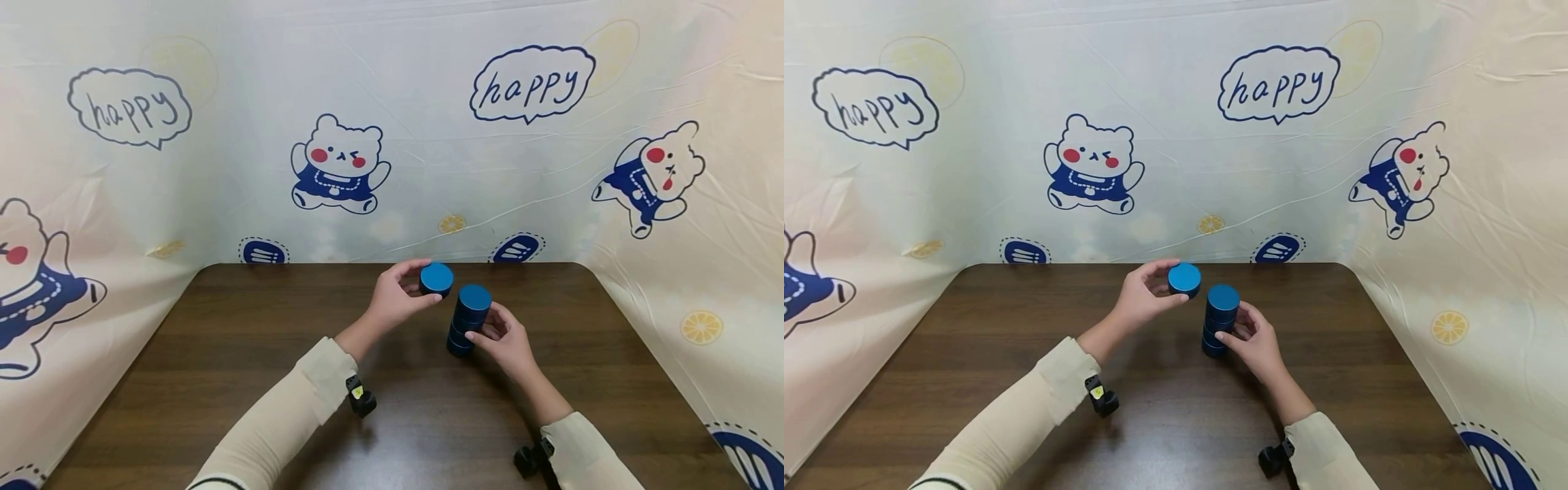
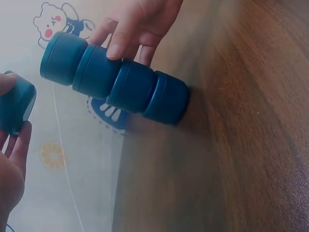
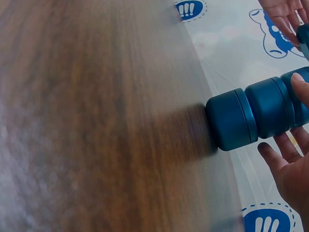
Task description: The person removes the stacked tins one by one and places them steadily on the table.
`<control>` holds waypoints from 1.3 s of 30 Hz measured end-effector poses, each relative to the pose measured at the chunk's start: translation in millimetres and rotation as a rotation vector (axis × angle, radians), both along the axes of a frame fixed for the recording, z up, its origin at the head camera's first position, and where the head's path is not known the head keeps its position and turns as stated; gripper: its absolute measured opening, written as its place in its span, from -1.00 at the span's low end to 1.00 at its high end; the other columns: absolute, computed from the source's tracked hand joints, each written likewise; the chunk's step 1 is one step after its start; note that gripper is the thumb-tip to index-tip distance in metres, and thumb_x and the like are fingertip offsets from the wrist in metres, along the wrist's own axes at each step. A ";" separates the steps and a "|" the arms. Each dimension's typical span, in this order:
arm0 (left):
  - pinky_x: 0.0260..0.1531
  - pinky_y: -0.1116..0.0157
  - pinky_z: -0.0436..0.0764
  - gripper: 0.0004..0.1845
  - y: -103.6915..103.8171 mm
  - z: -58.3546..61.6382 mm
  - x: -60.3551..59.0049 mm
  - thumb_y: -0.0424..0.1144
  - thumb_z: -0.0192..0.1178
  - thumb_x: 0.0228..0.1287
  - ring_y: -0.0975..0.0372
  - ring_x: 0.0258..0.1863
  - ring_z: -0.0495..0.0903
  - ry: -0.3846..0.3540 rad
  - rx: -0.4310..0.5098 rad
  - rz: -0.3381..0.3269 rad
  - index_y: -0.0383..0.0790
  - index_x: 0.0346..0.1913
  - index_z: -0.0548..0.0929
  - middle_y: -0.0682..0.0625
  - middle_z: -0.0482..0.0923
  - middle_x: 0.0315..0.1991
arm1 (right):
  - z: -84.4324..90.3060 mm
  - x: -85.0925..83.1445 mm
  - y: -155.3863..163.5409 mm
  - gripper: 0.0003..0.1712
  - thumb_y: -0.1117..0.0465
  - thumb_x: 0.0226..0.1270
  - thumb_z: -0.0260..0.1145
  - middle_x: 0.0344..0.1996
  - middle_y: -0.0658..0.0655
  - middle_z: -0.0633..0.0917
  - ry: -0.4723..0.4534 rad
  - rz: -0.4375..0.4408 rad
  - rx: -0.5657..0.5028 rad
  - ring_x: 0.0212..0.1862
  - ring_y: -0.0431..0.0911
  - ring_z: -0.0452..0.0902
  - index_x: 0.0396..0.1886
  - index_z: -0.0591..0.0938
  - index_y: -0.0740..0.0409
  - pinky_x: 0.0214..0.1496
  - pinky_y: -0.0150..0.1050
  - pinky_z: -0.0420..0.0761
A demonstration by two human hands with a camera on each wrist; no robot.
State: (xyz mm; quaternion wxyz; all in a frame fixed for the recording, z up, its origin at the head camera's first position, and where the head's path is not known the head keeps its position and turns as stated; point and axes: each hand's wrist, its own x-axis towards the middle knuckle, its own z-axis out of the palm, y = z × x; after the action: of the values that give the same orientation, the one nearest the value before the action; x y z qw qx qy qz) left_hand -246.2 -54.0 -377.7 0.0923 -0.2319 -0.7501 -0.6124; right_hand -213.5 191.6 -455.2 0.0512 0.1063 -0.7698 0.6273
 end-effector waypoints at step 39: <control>0.00 0.19 0.62 -0.40 -21.1 -47.2 0.3 -0.40 0.53 -0.04 0.05 0.07 0.54 -0.174 -0.019 0.086 -0.19 0.14 0.59 -0.10 0.54 0.07 | -0.1 -0.4 0.5 -0.25 0.28 0.16 0.48 0.18 0.28 0.52 -0.030 -0.011 0.011 0.19 0.13 0.47 0.33 0.37 0.21 0.20 -0.15 0.49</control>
State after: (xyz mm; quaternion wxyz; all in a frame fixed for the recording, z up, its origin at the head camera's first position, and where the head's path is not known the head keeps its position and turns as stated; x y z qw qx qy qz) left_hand -245.9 -75.1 -424.9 0.0506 -0.1463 -0.7703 -0.6186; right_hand -213.9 192.2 -455.3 0.0423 0.0930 -0.7744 0.6243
